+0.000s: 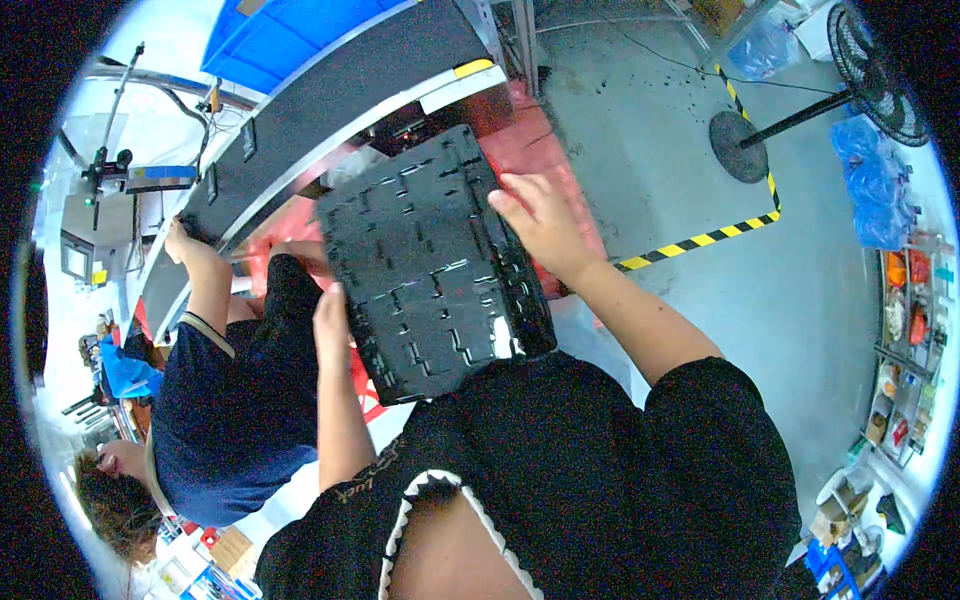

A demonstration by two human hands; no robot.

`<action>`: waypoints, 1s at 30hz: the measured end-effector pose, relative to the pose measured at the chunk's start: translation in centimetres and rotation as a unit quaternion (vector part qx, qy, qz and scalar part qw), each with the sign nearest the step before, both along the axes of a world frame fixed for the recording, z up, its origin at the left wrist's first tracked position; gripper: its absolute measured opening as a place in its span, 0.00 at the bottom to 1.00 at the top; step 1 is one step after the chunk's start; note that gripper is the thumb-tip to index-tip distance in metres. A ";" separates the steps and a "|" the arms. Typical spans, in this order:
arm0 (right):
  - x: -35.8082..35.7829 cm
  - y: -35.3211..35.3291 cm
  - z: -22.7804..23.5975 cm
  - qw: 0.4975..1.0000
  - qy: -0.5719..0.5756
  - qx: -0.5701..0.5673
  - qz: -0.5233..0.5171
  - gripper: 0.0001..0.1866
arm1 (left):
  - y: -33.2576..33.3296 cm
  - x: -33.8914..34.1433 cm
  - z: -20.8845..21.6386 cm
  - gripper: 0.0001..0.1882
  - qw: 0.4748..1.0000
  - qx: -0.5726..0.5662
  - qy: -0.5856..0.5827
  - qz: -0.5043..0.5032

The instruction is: The person repeatedly picks up black battery packs from a red plastic sheet on a table, places them onto a conveyor belt, and then removes them from the belt to place them back on the sheet. This cycle is repeated continuously for the duration of the clip.

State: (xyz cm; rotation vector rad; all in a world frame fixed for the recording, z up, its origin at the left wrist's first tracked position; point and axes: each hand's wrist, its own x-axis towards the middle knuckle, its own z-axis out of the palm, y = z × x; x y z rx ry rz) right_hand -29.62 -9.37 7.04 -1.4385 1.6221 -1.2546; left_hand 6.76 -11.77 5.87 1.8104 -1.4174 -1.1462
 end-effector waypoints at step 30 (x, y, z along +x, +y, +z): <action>-2.2 -12.2 6.1 0.867 0.339 0.292 0.217 0.20 | -1.9 -3.1 2.0 0.27 0.996 0.009 -0.032 -0.079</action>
